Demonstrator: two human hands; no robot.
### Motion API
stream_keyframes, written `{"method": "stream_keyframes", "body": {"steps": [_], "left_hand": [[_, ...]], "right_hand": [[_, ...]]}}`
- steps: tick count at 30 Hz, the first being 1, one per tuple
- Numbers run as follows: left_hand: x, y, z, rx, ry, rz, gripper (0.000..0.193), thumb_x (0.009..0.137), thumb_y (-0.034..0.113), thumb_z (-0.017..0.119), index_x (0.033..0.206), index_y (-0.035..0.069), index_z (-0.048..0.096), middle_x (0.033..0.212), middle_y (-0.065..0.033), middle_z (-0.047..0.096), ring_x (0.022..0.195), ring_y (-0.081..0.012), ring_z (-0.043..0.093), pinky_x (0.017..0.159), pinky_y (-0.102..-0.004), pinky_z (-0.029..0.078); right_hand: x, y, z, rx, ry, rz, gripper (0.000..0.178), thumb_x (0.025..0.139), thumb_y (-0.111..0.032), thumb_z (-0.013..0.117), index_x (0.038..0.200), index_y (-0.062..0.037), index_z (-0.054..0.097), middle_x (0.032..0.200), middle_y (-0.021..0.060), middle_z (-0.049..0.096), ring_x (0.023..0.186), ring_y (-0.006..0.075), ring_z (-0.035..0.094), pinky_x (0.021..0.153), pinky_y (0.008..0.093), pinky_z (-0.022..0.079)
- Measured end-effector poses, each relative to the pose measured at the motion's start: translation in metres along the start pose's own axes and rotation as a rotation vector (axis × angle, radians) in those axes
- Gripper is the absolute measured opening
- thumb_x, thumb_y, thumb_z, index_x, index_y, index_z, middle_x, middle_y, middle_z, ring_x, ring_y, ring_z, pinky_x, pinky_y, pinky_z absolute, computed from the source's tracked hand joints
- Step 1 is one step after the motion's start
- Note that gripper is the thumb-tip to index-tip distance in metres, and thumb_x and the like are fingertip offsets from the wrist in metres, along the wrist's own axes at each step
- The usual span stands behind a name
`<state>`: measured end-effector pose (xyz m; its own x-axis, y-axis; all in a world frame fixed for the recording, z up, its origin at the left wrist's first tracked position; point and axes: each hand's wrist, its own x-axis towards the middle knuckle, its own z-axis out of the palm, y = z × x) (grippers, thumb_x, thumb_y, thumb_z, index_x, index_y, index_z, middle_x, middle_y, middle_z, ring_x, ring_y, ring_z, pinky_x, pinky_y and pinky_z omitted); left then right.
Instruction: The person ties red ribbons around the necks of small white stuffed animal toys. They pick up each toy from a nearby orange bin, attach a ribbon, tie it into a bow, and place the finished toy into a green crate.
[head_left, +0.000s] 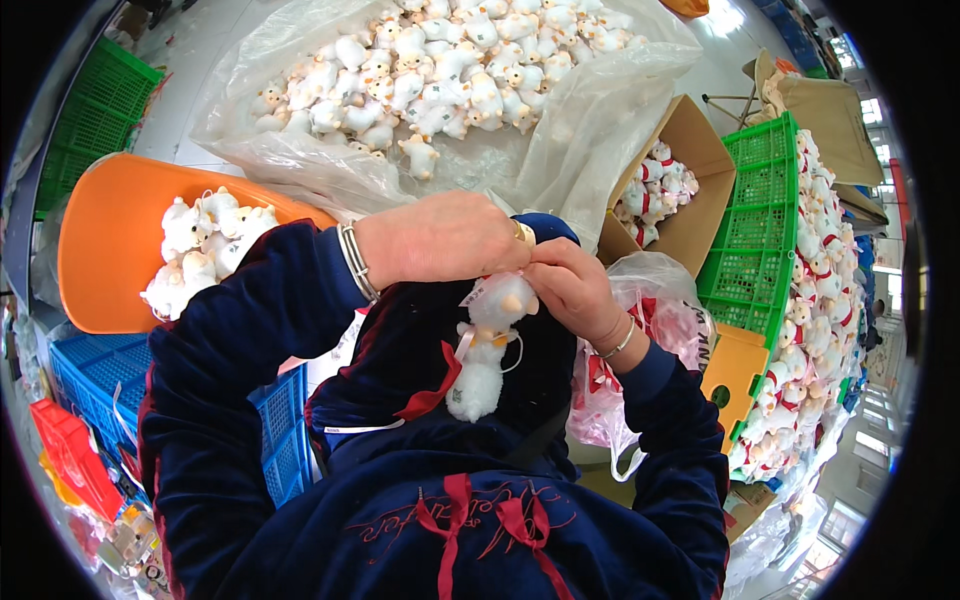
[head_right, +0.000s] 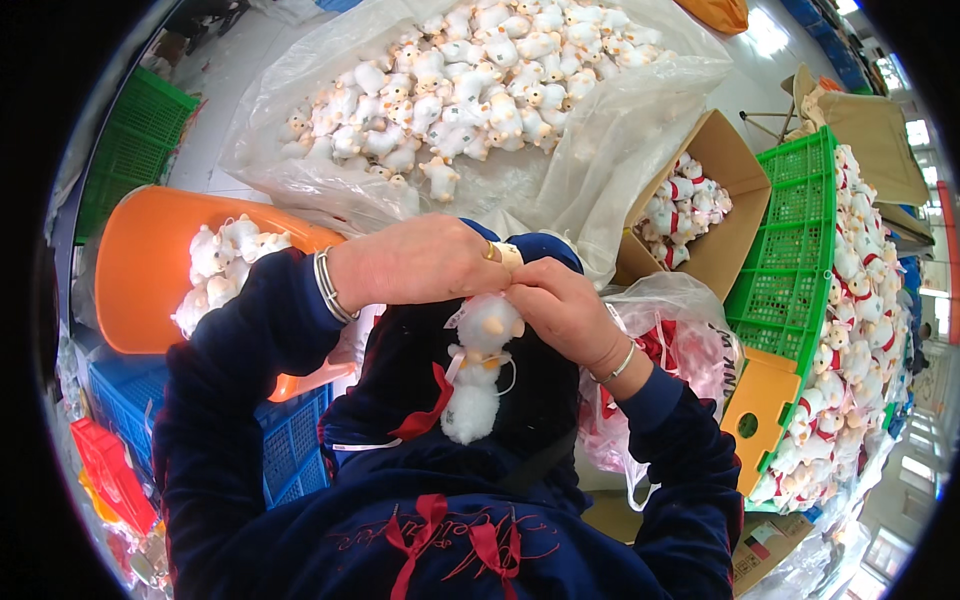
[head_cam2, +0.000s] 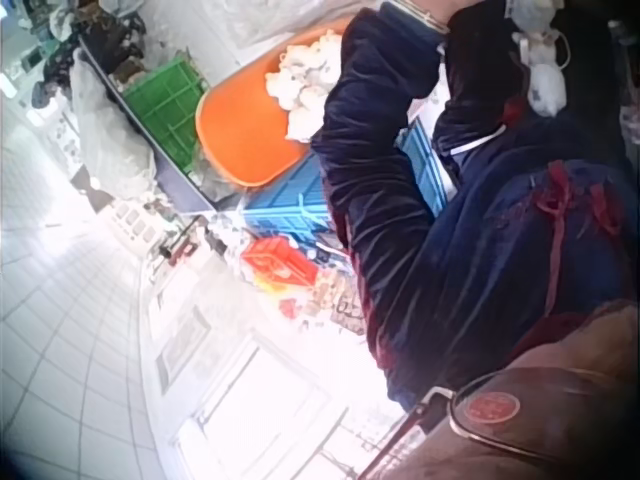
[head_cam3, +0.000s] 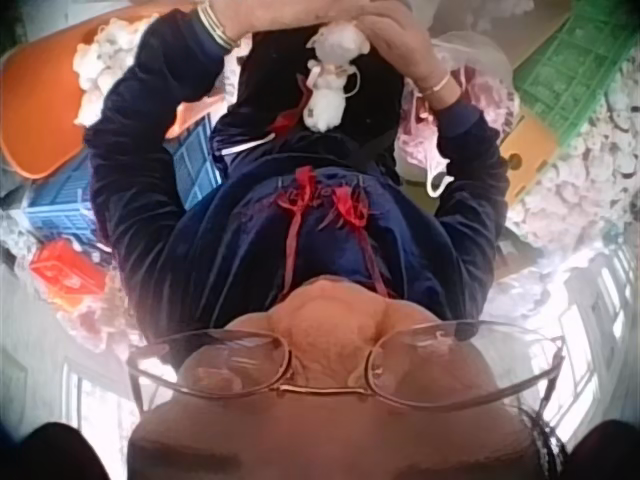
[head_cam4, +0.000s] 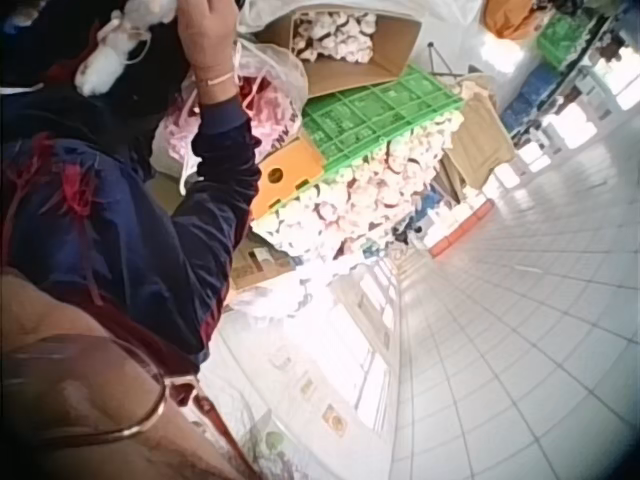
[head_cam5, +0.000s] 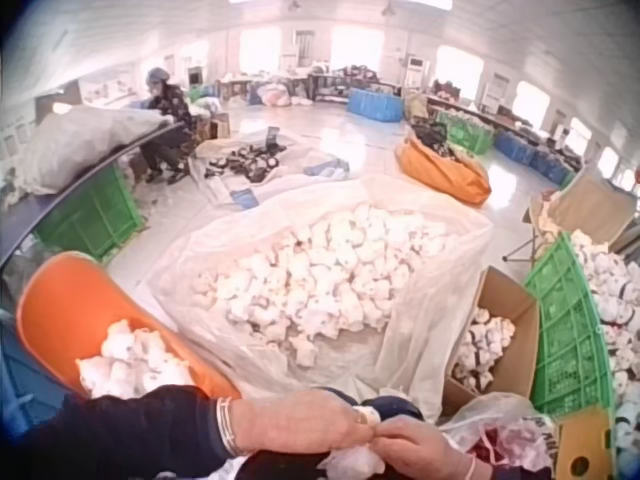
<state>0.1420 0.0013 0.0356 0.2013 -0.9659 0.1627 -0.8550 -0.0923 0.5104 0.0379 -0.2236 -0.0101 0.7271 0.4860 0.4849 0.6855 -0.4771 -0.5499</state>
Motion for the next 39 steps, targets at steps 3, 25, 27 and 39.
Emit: {"method": "stream_keyframes", "body": {"steps": [3,25,27,39], "left_hand": [[0.001,-0.001,-0.002,0.030,-0.037,0.029,0.015,0.088,0.017,0.060,0.082,0.004,0.065,0.080,-0.0162,0.068,0.077,-0.0370,0.069,0.064,-0.0466,0.054],[-0.022,0.007,0.049,0.104,0.448,-0.037,0.012,0.086,0.016,0.070,0.092,0.008,0.063,0.063,-0.0081,0.057,0.058,-0.0275,0.063,0.053,-0.0418,0.050],[-0.021,0.007,0.052,0.092,0.474,-0.040,0.013,0.086,0.016,0.071,0.093,0.008,0.063,0.065,-0.0081,0.059,0.061,-0.0272,0.064,0.056,-0.0410,0.051],[-0.025,0.010,0.051,0.071,0.433,-0.093,0.012,0.088,0.015,0.074,0.091,0.008,0.065,0.078,-0.0064,0.065,0.070,-0.0254,0.068,0.061,-0.0375,0.054]], "right_hand": [[-0.002,0.001,0.002,-0.003,0.009,-0.008,0.027,0.076,0.007,0.074,0.101,-0.0016,0.068,0.102,0.0118,0.068,0.088,0.0297,0.068,0.075,0.0353,0.057],[0.002,-0.017,0.017,0.041,0.147,0.215,0.023,0.085,0.002,0.076,0.104,-0.0017,0.065,0.096,0.0141,0.068,0.082,0.0312,0.067,0.071,0.0369,0.055],[0.004,-0.019,0.015,0.046,0.139,0.238,0.022,0.086,0.002,0.076,0.105,-0.0016,0.065,0.096,0.0145,0.069,0.082,0.0314,0.068,0.072,0.0371,0.055],[0.007,-0.022,0.004,0.087,0.058,0.251,0.020,0.088,0.000,0.075,0.107,-0.0001,0.067,0.099,0.0147,0.070,0.086,0.0314,0.069,0.074,0.0366,0.056]]}}
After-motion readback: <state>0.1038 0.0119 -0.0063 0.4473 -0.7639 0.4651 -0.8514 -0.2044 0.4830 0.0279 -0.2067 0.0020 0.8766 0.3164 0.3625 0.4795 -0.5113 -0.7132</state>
